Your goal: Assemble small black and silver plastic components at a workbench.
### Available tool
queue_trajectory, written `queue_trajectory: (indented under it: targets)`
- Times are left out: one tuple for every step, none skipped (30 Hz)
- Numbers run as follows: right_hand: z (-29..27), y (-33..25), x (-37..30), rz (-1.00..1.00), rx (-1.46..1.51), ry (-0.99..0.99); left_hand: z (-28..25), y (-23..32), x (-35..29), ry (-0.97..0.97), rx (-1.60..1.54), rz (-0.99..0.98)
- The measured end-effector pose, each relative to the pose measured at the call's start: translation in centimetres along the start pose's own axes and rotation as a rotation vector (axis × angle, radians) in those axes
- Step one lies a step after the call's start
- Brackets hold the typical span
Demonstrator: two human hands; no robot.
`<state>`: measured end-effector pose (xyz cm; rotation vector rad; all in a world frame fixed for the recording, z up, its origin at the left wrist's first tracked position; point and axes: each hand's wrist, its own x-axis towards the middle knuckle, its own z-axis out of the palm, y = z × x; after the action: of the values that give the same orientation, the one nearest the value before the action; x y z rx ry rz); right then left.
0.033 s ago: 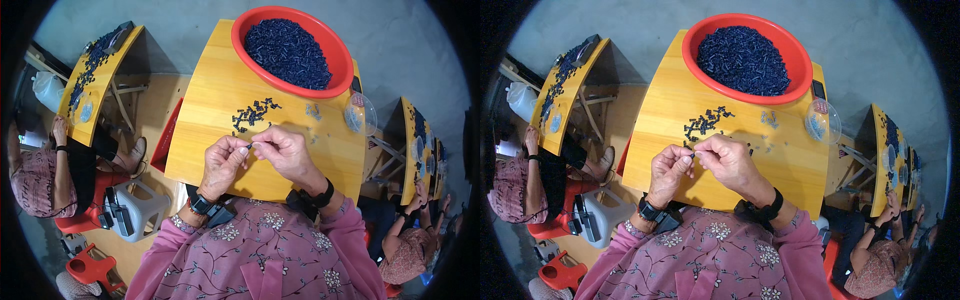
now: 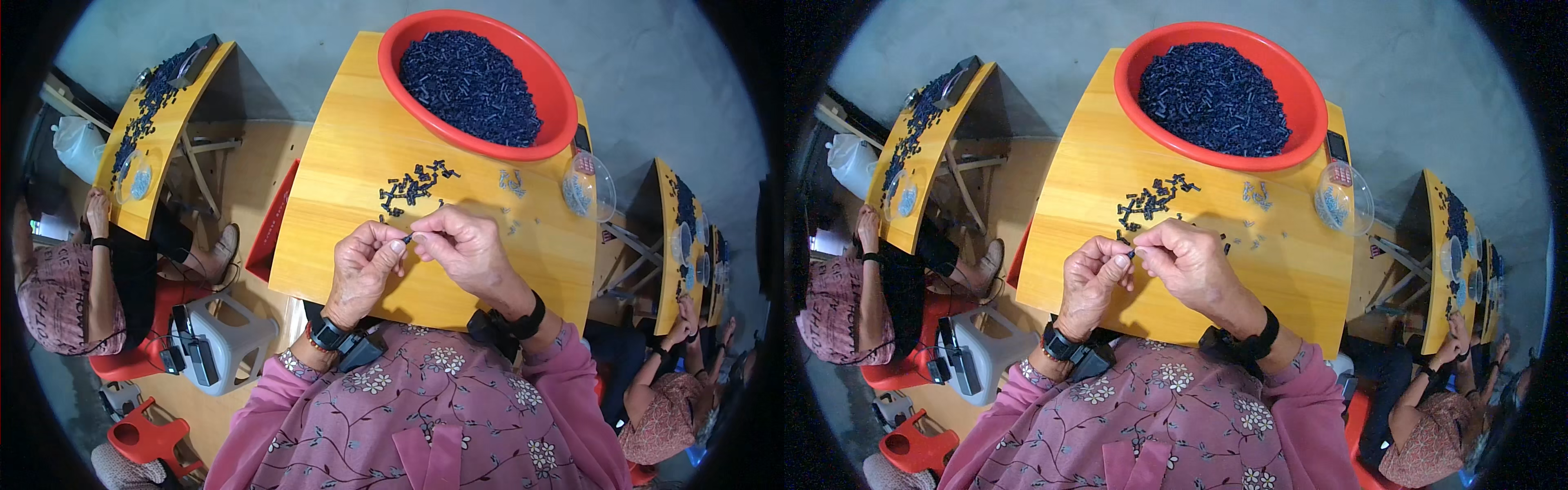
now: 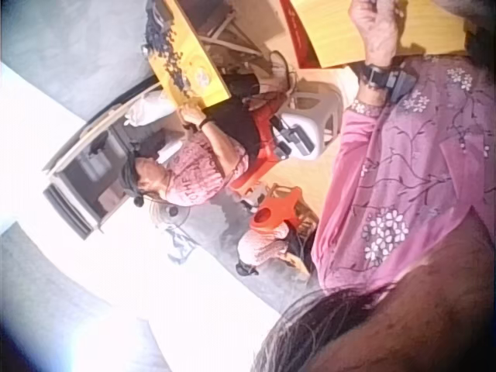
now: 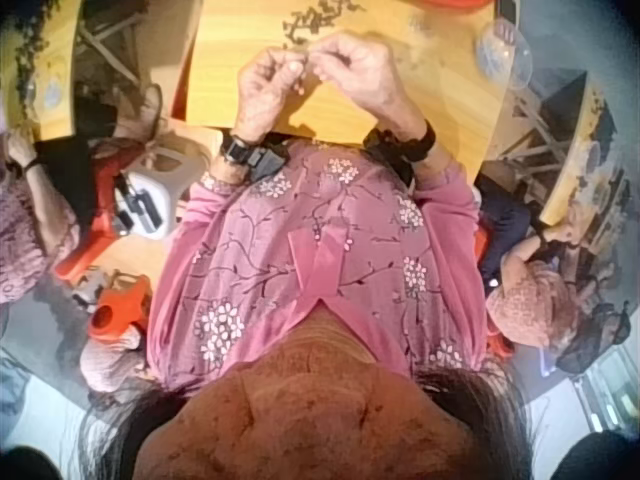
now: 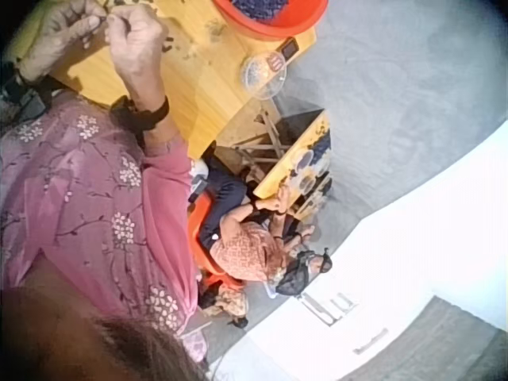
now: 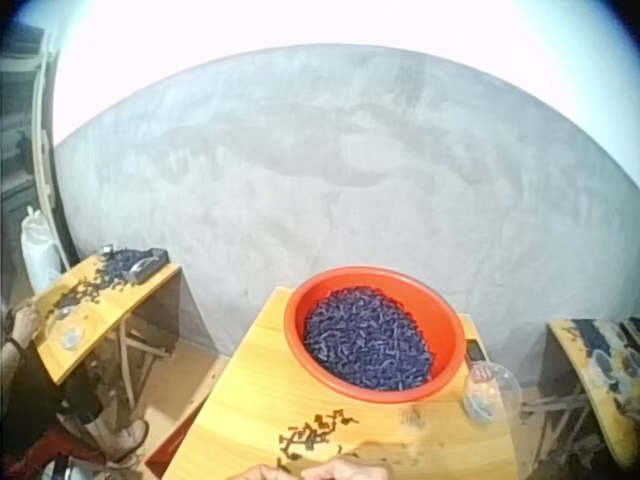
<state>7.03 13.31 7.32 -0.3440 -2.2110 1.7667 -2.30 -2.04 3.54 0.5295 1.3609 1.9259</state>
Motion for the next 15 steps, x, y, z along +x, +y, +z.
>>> queue_trajectory:
  targets:
    - [0.12,0.08,-0.01,-0.019,0.002,0.017,-0.01,0.02,0.00,0.002,0.002,-0.004]
    - [0.20,0.09,0.00,-0.039,0.003,0.033,-0.01,0.05,0.00,0.005,0.004,-0.007]
    - [0.27,0.02,0.02,-0.038,0.003,0.031,-0.06,0.06,-0.05,0.006,0.003,-0.007]
    - [0.32,-0.12,0.06,-0.065,-0.025,0.030,-0.09,0.07,-0.11,0.006,0.008,-0.004]
    - [0.36,-0.20,0.10,-0.093,-0.054,0.029,-0.13,0.09,-0.16,0.006,0.013,-0.001]
    - [0.35,-0.14,0.12,-0.092,-0.057,0.030,-0.11,0.07,-0.15,0.005,0.010,-0.002]
    - [0.33,-0.03,0.14,-0.149,-0.114,0.035,-0.07,0.06,-0.15,0.006,0.015,-0.002]
    - [0.30,0.02,0.16,-0.206,-0.172,0.040,-0.02,0.05,-0.15,0.007,0.018,-0.002]
    - [0.29,-0.08,0.17,-0.205,-0.173,0.038,0.06,0.06,-0.24,0.008,0.017,-0.002]
    - [0.24,-0.26,0.19,-0.172,-0.154,0.015,0.20,0.05,-0.31,0.024,0.003,-0.011]
    - [0.19,-0.37,0.23,-0.139,-0.136,-0.008,0.29,0.03,-0.37,0.040,-0.012,-0.020]
    - [0.13,-0.31,0.35,-0.138,-0.137,-0.007,0.32,-0.01,-0.38,0.039,-0.013,-0.020]
    - [0.07,-0.20,0.51,-0.092,-0.073,-0.032,0.33,-0.06,-0.40,0.041,-0.054,-0.033]
    - [0.05,-0.12,0.57,-0.047,-0.009,-0.057,0.33,-0.12,-0.42,0.042,-0.094,-0.045]
    - [0.06,-0.15,0.57,-0.047,-0.011,-0.056,0.29,-0.23,-0.41,0.041,-0.095,-0.045]
